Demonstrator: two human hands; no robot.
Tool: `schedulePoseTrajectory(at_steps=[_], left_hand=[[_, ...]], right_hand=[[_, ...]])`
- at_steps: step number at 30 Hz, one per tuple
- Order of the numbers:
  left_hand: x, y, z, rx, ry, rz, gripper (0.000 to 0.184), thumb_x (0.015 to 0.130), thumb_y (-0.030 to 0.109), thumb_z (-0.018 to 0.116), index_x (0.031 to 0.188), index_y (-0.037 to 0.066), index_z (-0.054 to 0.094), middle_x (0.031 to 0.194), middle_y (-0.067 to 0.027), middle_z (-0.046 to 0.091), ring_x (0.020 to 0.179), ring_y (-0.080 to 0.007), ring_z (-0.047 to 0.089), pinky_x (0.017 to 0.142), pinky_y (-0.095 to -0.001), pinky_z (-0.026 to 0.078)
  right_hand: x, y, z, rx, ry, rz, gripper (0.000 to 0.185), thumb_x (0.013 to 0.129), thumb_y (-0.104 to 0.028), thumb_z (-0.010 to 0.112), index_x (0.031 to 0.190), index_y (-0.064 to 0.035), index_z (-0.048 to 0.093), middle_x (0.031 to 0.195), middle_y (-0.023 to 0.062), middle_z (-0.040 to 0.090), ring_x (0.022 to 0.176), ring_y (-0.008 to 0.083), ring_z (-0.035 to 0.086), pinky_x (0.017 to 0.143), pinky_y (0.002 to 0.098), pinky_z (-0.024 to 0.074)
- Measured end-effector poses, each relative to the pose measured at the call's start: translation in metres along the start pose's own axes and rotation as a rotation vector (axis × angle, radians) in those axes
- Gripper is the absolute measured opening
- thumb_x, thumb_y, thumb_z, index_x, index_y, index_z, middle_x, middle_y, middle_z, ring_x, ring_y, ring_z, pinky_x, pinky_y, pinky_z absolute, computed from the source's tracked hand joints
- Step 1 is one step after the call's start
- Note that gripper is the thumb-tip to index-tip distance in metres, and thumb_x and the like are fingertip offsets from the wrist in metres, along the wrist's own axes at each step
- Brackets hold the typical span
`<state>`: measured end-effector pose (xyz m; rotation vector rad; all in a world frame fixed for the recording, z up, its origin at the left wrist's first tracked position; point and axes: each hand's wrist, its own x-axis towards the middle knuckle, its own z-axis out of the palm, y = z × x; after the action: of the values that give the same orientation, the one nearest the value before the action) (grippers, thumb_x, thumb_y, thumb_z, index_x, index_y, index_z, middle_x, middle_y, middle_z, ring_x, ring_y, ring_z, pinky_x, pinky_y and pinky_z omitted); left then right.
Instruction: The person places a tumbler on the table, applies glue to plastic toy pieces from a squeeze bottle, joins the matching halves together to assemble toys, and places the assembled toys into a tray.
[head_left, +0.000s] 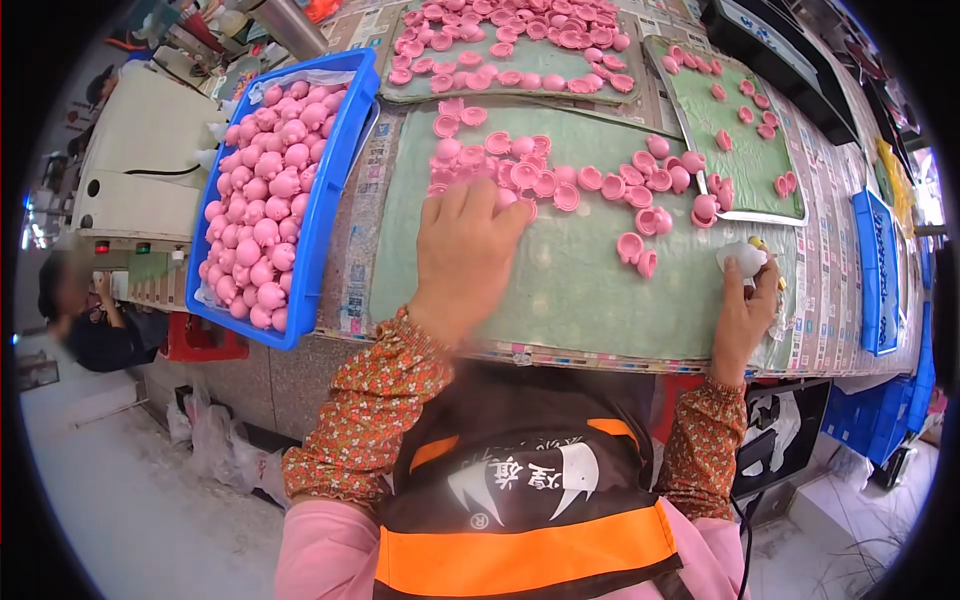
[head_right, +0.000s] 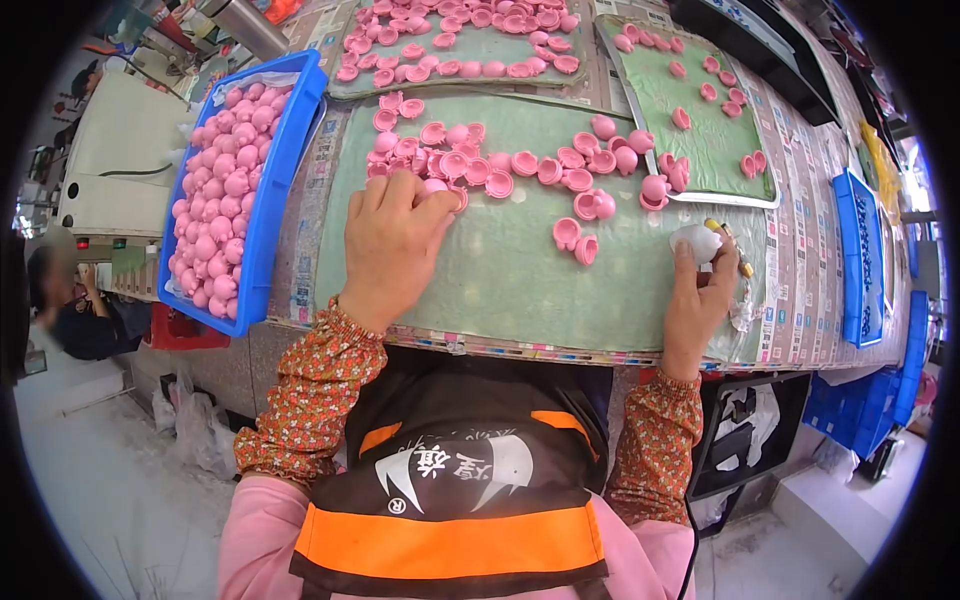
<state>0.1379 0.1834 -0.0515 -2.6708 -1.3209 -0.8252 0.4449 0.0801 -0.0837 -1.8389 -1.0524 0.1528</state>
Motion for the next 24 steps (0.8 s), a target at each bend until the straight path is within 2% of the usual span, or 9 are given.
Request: schedulePoseTrajectory(at_steps=[4,9,11,13,15,16,19,21,24], left_hand=[[-0.004,0.000,-0.004,-0.030,-0.022,-0.003,0.017,0.078,0.010,0.071,0.094,0.015,0.066,0.082,-0.0022,0.053,0.079,-0.0227,0.054,0.069,-0.0384,0.041],[-0.020,0.010,-0.024,-0.602,-0.134,-0.102,0.014,0.086,0.002,0.065,0.099,0.007,0.063,0.092,-0.0078,0.065,0.081,-0.0243,0.064,0.069,-0.0336,0.050],[-0.030,0.015,-0.028,-0.766,-0.243,-0.147,0.016,0.085,0.004,0.065,0.100,0.008,0.063,0.096,-0.0083,0.065,0.085,-0.0267,0.064,0.074,-0.0344,0.050],[-0.037,0.019,-0.032,-0.934,-0.358,-0.188,0.018,0.084,0.005,0.065,0.101,0.008,0.063,0.100,-0.0089,0.065,0.090,-0.0291,0.064,0.078,-0.0353,0.051],[-0.041,0.022,-0.036,-0.939,-0.509,-0.113,0.010,0.091,0.000,0.060,0.101,0.002,0.061,0.098,-0.0081,0.065,0.090,-0.0169,0.064,0.082,-0.0279,0.050],[-0.044,0.025,-0.036,-0.945,-0.516,-0.112,0.010,0.091,0.000,0.060,0.101,0.002,0.061,0.098,-0.0081,0.065,0.090,-0.0169,0.064,0.082,-0.0279,0.050],[-0.058,0.030,-0.033,-1.217,-0.509,-0.336,0.010,0.095,0.002,0.056,0.106,0.002,0.057,0.102,-0.0076,0.062,0.095,-0.0151,0.062,0.086,-0.0276,0.050],[-0.067,0.034,-0.027,-1.719,-0.398,-0.614,0.014,0.098,0.005,0.054,0.111,0.002,0.053,0.109,-0.0072,0.057,0.100,-0.0137,0.058,0.088,-0.0279,0.049],[-0.074,0.046,-0.027,-1.664,-0.344,-0.660,0.022,0.098,0.005,0.053,0.120,0.003,0.051,0.107,-0.0055,0.057,0.095,-0.0130,0.060,0.086,-0.0281,0.051]], right_hand=[[-0.001,0.006,0.003,0.203,0.035,-0.031,0.035,0.095,-0.012,0.060,0.126,0.0000,0.048,0.112,0.0105,0.061,0.096,0.0143,0.057,0.083,0.0284,0.0473],[-0.027,-0.037,0.001,0.489,-0.008,-0.075,0.036,0.094,-0.008,0.058,0.125,-0.0017,0.041,0.111,0.0158,0.063,0.095,0.0183,0.060,0.082,0.0287,0.0495],[-0.042,-0.061,-0.001,0.705,-0.286,0.101,0.036,0.090,-0.007,0.062,0.120,-0.0031,0.043,0.106,0.0117,0.061,0.091,0.0147,0.060,0.081,0.0288,0.0493],[-0.052,-0.089,0.010,0.662,-0.440,0.196,0.043,0.083,-0.006,0.070,0.118,-0.0054,0.045,0.099,0.0071,0.060,0.085,0.0120,0.059,0.074,0.0266,0.0504],[-0.056,-0.104,0.015,0.613,-0.704,0.296,0.046,0.081,-0.002,0.072,0.119,-0.0039,0.046,0.094,0.0054,0.060,0.084,0.0122,0.060,0.075,0.0258,0.0497],[-0.059,-0.107,0.020,0.609,-0.700,0.303,0.046,0.081,-0.002,0.072,0.119,-0.0039,0.046,0.094,0.0054,0.060,0.084,0.0122,0.060,0.075,0.0258,0.0497],[-0.068,-0.113,0.031,0.792,-0.856,0.379,0.047,0.077,-0.001,0.077,0.115,-0.0049,0.049,0.093,0.0032,0.061,0.086,0.0100,0.060,0.076,0.0258,0.0505],[-0.074,-0.112,0.034,0.754,-0.866,0.385,0.046,0.077,-0.001,0.077,0.113,-0.0045,0.049,0.093,0.0031,0.061,0.086,0.0100,0.060,0.076,0.0259,0.0506],[-0.083,-0.116,0.036,0.714,-0.835,0.412,0.043,0.078,-0.001,0.077,0.111,-0.0040,0.050,0.093,0.0031,0.061,0.087,0.0101,0.060,0.076,0.0258,0.0508]])
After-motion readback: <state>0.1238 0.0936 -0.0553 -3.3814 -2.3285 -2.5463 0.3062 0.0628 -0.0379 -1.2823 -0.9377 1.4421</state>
